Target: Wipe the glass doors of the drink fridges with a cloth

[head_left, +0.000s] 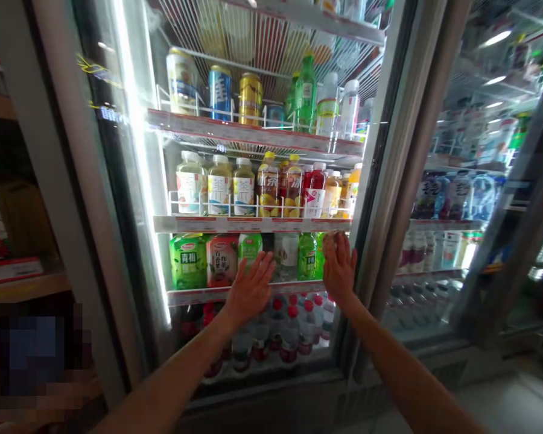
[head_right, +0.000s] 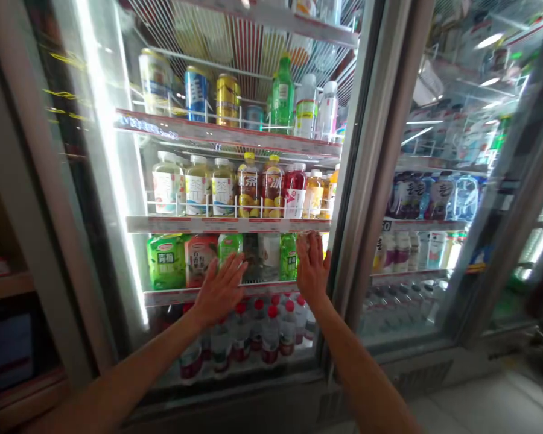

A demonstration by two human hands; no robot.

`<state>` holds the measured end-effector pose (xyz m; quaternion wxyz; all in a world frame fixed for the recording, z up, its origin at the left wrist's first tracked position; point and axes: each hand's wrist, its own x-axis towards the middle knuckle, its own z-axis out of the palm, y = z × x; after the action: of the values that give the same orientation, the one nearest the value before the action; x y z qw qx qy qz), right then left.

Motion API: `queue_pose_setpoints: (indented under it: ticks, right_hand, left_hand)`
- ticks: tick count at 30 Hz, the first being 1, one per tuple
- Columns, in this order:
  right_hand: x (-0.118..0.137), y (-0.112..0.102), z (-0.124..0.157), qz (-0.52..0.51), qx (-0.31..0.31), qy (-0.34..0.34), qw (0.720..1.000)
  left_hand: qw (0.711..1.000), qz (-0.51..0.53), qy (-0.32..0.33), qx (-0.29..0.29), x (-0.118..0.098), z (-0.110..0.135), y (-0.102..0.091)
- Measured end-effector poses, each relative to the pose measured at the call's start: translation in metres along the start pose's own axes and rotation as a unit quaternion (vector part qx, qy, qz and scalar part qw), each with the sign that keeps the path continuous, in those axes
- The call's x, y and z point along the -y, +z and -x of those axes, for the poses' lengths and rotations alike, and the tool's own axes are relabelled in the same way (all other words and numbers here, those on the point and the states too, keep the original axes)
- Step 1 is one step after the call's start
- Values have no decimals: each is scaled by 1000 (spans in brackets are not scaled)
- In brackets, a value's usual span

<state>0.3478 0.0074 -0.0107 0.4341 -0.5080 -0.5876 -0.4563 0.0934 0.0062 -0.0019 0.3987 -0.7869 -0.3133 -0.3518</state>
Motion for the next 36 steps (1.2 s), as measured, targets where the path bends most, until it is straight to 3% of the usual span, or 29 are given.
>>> queue_pose_setpoints:
  ticks: [5,11,16,18,22,28,33,36]
  right_hand:
    - [37,-3,18,-59,64,-154,984]
    - [58,-2,-6,-76,51,-132,987]
    - [85,-3,6,-104,90,-262,955]
    - [93,-3,0,-101,87,-255,958]
    - [108,0,-22,-92,58,-168,980]
    - [138,-1,-18,-125,92,-318,935]
    - [157,3,-41,-116,70,-239,962]
    - [169,4,-39,-136,89,-291,943]
  left_hand:
    - [1000,-5,-11,12,14,22,-7]
    - [999,-3,-37,14,30,37,-16]
    - [998,-20,-54,19,42,47,-26]
    - [998,-30,-61,16,49,51,-31]
    - [995,-40,-88,14,64,58,-40]
    - [991,-57,-118,22,86,78,-54]
    - [984,-63,-162,28,106,92,-64]
    - [982,-71,-175,28,115,98,-69]
